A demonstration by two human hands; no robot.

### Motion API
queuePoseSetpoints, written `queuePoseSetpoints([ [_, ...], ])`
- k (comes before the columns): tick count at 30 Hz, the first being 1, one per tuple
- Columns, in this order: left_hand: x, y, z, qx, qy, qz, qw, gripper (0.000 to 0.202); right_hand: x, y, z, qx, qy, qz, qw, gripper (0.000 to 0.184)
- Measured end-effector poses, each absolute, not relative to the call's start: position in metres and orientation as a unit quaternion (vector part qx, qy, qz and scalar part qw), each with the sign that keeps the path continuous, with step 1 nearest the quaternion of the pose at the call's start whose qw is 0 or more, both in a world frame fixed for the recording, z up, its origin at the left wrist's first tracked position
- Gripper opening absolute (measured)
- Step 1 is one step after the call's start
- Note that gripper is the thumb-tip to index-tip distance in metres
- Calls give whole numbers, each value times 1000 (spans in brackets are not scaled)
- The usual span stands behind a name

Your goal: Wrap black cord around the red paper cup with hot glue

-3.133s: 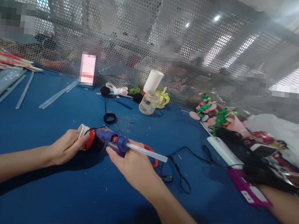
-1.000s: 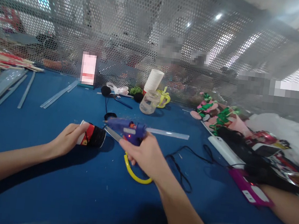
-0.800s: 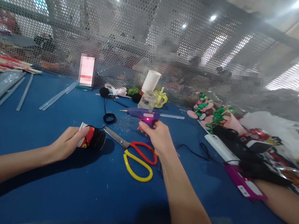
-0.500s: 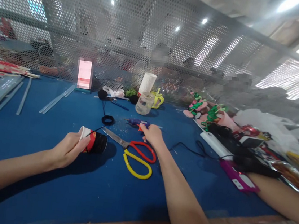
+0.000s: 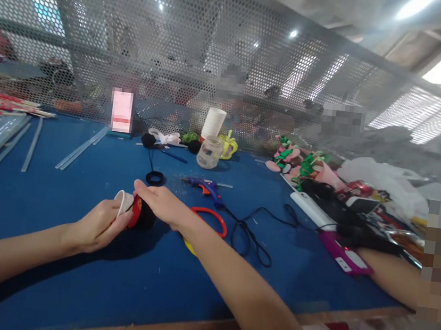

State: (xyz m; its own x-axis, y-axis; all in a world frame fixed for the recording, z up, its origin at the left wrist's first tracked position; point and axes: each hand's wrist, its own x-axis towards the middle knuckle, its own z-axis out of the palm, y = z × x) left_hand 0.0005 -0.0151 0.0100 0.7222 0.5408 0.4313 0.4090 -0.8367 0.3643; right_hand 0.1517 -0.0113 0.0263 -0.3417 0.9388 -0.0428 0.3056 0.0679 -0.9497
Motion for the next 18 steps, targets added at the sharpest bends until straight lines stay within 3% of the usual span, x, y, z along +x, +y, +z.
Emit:
queuePoseSetpoints([
  [5, 1, -16, 10, 921, 245, 269, 137, 30, 150, -9, 23, -449, -545, 520, 480, 19],
  [9, 4, -14, 11, 845, 355, 252, 310, 35, 162, -10, 25, -433, -489, 517, 554, 15],
  [13, 9, -12, 13, 698, 448, 255, 497, 40, 171, -11, 28, -417, -505, 490, 576, 15],
  [18, 13, -11, 13, 600, 470, 264, 591, 31, 174, -15, 33, -407, -525, 469, 583, 13],
])
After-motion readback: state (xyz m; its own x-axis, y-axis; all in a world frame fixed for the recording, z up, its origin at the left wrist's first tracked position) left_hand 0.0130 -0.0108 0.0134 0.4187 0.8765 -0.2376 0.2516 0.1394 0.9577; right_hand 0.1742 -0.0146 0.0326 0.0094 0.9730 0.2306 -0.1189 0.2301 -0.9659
